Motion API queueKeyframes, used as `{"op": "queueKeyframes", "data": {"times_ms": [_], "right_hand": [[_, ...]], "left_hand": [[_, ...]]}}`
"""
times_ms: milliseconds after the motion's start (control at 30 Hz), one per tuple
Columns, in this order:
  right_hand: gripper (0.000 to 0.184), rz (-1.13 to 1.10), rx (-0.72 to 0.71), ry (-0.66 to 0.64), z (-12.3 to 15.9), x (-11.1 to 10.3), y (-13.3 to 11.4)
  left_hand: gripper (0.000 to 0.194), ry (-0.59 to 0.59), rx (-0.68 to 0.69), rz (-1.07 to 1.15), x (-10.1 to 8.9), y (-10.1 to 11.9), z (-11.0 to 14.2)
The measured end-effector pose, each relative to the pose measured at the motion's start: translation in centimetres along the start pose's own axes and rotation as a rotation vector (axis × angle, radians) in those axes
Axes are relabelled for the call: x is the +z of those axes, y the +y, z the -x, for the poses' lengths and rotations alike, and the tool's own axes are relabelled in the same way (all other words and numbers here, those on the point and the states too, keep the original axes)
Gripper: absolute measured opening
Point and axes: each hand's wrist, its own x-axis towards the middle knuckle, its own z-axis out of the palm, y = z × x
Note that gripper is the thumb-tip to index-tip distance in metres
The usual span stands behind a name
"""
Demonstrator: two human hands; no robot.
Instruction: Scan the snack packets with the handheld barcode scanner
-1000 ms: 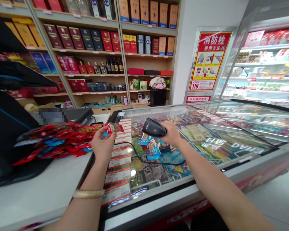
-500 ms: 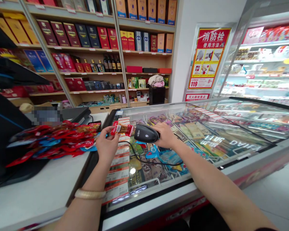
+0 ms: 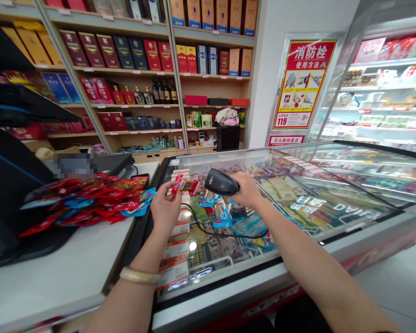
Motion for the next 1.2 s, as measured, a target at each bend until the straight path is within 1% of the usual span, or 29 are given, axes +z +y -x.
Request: {"op": "queueKeyframes", "data": {"times_ms": [67,133,233,300,333,367,400,433,500,600,667,700,767,833,867,933,1033,1133,1200], "right_hand": [[0.029,0.03,0.07,0.046,0.0,-0.2,1.4],[0.025,0.059,0.133,0.074,0.2,-0.2,2.7],[0.024,0.083,0.186,0.104,0.5,0.0,4.0],[0.023,0.101,0.204,0.092,0.6,0.3,4.4],[0.022,0.113,0.214,0.077,0.7,0.4,4.5],[0.021,0.127,0.223,0.06,0.7,0.4,4.5],[0.02,0.139,0.229,0.045,0.7,0.5,4.5],[0.02,0.146,0.231,0.034,0.7,0.5,4.4],[0.019,0.149,0.229,0.026,0.7,0.4,4.3],[0.02,0.147,0.24,0.02,0.7,0.4,4.1],[0.021,0.147,0.247,0.016,0.7,0.4,4.1],[0.021,0.147,0.245,0.017,0.7,0.5,4.0],[0.02,0.148,0.235,0.023,0.7,0.6,4.0],[0.019,0.155,0.224,0.027,0.7,0.7,4.0],[0.018,0.157,0.221,0.028,0.7,0.7,4.0],[0.018,0.16,0.227,0.019,0.7,0.7,3.8],[0.019,0.161,0.257,-0.011,0.6,0.6,3.6],[0.021,0.167,0.273,-0.039,0.6,0.5,3.4],[0.021,0.173,0.275,-0.049,0.5,0.4,3.3]], "left_hand": [[0.026,-0.096,0.119,-0.024,1.0,0.0,0.6],[0.027,-0.226,0.272,-0.092,2.0,0.0,1.3],[0.039,-0.51,0.493,-0.167,2.8,0.2,2.1],[0.049,-0.681,0.583,-0.168,3.0,0.3,2.4],[0.053,-0.727,0.604,-0.171,2.9,0.4,2.4],[0.055,-0.74,0.61,-0.181,2.8,0.5,2.4],[0.054,-0.715,0.6,-0.205,2.6,0.6,2.3],[0.052,-0.661,0.576,-0.245,2.3,0.6,2.1],[0.045,-0.503,0.5,-0.381,1.6,0.7,1.5],[0.041,-0.255,0.333,-0.683,-0.1,0.5,0.5],[0.041,-0.179,0.186,-0.88,-1.3,0.2,0.0],[0.042,-0.178,0.103,-0.958,-1.8,0.0,-0.2],[0.043,-0.239,-0.055,-1.06,-2.5,-0.3,-0.5],[0.046,-0.316,-0.165,-1.11,-2.8,-0.4,-0.7],[0.049,-0.344,-0.199,-1.128,-2.8,-0.3,-0.7],[0.054,-0.38,-0.245,-1.162,-2.7,-0.1,-0.8],[0.059,-0.391,-0.294,-1.177,-2.6,0.1,-0.9],[0.062,-0.382,-0.3,-1.136,-2.6,0.1,-0.8],[0.063,-0.365,-0.279,-1.095,-2.7,0.1,-0.7]]}}
